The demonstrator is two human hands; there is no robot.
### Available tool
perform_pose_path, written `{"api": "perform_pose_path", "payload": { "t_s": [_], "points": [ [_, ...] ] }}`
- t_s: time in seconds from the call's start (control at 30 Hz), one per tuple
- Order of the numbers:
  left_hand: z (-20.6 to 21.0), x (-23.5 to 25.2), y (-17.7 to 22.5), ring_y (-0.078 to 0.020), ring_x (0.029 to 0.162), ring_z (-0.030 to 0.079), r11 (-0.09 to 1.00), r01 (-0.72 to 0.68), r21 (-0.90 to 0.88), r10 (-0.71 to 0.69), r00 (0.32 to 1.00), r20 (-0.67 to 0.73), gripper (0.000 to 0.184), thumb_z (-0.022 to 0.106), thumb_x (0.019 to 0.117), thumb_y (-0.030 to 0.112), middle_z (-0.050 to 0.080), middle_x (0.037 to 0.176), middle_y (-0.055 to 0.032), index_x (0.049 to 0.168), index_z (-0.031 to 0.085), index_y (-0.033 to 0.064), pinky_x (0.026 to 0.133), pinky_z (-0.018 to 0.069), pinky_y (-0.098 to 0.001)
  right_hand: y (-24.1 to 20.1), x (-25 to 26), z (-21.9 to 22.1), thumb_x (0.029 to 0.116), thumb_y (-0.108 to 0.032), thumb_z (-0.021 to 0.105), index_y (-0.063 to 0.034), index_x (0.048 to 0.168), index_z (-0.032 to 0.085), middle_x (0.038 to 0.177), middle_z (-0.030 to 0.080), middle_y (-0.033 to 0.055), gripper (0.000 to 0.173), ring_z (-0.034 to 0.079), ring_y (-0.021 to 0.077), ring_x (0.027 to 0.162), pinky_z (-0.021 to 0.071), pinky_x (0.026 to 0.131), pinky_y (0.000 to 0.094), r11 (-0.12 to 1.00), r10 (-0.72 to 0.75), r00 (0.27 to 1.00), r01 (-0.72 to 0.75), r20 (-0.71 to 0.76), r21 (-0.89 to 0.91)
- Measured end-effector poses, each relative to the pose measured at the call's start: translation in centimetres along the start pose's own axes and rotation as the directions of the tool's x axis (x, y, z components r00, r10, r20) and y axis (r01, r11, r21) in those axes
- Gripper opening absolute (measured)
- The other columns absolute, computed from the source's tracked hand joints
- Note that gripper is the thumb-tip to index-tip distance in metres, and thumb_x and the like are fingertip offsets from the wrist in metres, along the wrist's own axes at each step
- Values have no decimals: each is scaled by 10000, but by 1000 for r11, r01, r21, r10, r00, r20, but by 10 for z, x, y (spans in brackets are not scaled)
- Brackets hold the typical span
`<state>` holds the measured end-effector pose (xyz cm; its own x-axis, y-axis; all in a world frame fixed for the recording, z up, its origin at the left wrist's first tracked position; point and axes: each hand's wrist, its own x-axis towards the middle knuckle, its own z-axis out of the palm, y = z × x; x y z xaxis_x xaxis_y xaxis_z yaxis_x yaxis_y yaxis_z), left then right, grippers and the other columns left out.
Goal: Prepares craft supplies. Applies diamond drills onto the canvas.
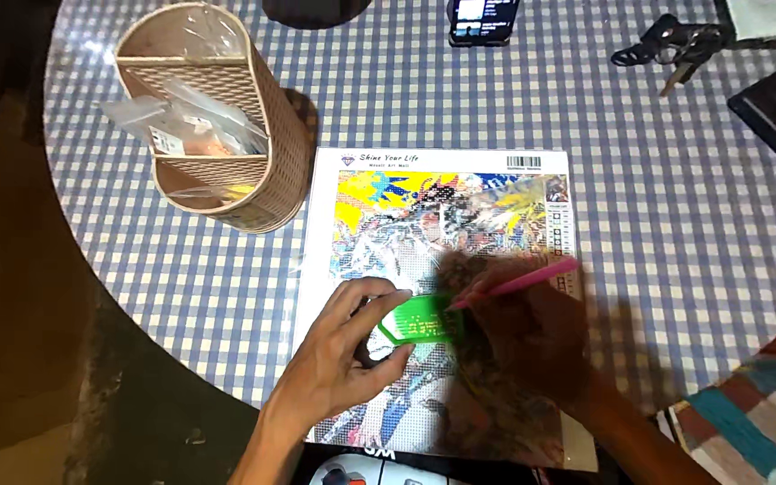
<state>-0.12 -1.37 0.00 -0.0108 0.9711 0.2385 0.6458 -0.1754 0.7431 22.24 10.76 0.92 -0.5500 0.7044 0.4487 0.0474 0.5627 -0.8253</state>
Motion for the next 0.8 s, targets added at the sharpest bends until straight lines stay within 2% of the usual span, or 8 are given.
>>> {"api": "perform_pose_path", "payload": {
  "t_s": [0.1,0.27,0.4,0.8],
  "points": [
    [0,0,1,-91,1091,591,1000,8,11,-8,1000,-6,488,747,893,402,652,1221,-47,1297,707,131,904,509,-230,-3,1,2,1043,-197,614,-33,1036,644,921,724,39,167,690,15,841,581,746,166,996,-57,998,59,35,-67],
    [0,0,1,-82,1092,591,1000,10,17,-10,1000,-2,486,746,890,407,644,1229,-36,1296,709,143,900,514,-232,-9,3,8,1046,-179,610,-10,1014,677,931,727,73,185,687,45,845,566,764,173,985,-137,986,146,95,-88],
    [0,-1,0,-88,1097,594,1000,6,14,-6,1000,-11,477,744,892,404,647,1220,-36,1286,713,137,912,515,-240,-9,1,14,1056,-197,591,-16,1027,685,899,720,74,205,673,64,797,548,711,177,970,-181,975,199,129,-138],
    [0,-2,1,-95,1108,596,1000,14,14,-14,1000,-8,471,741,894,402,653,1229,-35,1286,714,142,925,514,-251,-7,1,15,1056,-195,595,-21,1026,673,909,722,79,193,673,67,803,538,716,165,952,-212,963,242,168,-186]
  ]
}}
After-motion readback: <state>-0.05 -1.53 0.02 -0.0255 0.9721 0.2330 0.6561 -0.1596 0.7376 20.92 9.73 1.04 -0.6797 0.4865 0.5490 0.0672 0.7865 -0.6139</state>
